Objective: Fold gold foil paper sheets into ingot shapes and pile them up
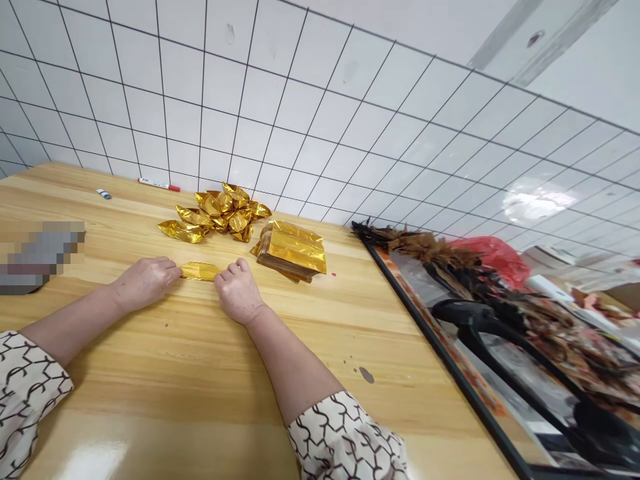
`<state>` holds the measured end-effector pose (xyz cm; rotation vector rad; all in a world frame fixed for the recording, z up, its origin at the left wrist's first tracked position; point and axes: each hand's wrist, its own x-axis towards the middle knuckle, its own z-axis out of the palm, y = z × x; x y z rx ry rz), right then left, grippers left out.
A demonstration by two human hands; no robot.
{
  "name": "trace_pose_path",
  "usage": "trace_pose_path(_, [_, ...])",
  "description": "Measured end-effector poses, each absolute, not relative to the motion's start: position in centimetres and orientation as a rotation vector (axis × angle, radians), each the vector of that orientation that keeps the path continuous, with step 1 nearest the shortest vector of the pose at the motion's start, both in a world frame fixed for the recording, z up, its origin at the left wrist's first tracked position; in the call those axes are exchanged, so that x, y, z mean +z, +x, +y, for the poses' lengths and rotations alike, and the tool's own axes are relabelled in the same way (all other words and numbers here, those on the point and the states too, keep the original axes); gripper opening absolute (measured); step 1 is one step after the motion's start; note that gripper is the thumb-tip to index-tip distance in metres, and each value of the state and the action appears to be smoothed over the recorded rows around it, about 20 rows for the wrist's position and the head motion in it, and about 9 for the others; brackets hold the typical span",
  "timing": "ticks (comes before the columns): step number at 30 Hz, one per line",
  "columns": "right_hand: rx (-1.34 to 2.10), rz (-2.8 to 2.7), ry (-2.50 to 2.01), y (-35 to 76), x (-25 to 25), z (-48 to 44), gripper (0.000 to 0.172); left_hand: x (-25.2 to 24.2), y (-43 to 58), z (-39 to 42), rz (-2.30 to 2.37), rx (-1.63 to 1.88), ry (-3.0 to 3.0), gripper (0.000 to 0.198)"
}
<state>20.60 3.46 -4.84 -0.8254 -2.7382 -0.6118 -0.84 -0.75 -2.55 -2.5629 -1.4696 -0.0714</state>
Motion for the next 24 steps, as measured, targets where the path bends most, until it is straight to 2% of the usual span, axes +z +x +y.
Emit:
trace_pose_path(6, [-0.629,-2.778,-0.808,20.6,-4.6,3.3,0.017,-1.7,-0.2,-1.2,-1.547,0.056,-2.563,0.027])
trace_pose_path(12, [-0.587,-2.848,-0.885,20.3,-4.1,2.9,0.020,-2.1,-0.2,-1.2,-1.560,0.044,-2.545,0.026])
trace_pose_path(19, [-0.535,-2.907,-0.989,19.8,-3.5,2.4,0.021,-4.0,-0.2,-0.7,-1.373,-0.230,-2.631,0.022])
trace_pose_path(24, [-0.522,-2.941,-1.022,19.7,-3.1,2.2,0.023,-4.8,-0.3,-0.3,-1.270,-0.303,-2.645,0.023])
